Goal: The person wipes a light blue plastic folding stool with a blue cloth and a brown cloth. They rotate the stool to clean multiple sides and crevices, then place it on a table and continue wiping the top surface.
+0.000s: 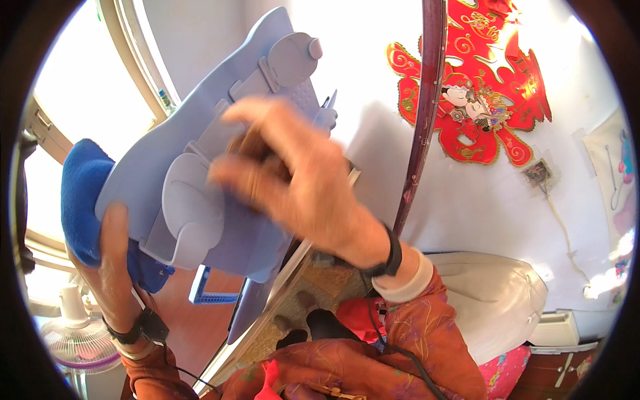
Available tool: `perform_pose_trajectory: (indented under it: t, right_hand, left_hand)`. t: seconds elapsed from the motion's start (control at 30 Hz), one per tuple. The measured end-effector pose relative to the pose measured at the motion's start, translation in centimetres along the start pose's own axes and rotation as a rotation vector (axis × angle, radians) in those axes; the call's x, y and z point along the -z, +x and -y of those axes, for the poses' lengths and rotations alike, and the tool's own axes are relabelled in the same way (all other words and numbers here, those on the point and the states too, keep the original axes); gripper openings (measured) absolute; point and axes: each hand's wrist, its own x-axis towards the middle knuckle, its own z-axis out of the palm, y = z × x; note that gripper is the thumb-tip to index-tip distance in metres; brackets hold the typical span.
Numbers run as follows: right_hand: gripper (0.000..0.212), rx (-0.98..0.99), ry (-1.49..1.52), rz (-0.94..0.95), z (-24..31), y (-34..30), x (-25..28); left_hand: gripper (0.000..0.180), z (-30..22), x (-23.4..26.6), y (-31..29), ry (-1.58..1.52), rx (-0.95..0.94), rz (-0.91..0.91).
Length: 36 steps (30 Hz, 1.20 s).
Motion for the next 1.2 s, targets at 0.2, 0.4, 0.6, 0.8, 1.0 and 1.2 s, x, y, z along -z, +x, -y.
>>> perform_pose_trajectory:
  t: [0.2,0.4,0.6,0.8,1.0,1.2]
  right_hand:
    - [0.078,0.318,-0.290,0.094,2.7,-2.0,-2.8]
    - [0.039,0.468,-0.702,0.023,4.8,-2.3,-4.4]
    - [0.012,0.405,-0.754,0.167,6.7,-1.5,-4.5]
    - [0.015,0.425,-0.670,0.259,6.8,-0.5,-4.5]
    - [0.017,0.425,-0.610,0.275,6.4,-0.4,-4.8]
    - [0.015,0.442,-0.535,0.267,5.5,0.3,-5.3]
  left_hand:
    - [0.058,-3.1,2.3,2.8,-0.111,0.101,0.328]
    - [0.048,-5.4,2.3,4.7,0.020,0.277,0.498]
    - [0.048,-5.3,2.2,5.7,0.048,0.216,0.567]
    - [0.038,-3.8,1.6,4.9,-0.002,0.005,0.390]
    - [0.039,-3.7,1.8,4.8,0.159,-0.042,0.338]
    - [0.056,-5.1,3.2,8.1,0.268,0.209,0.547]
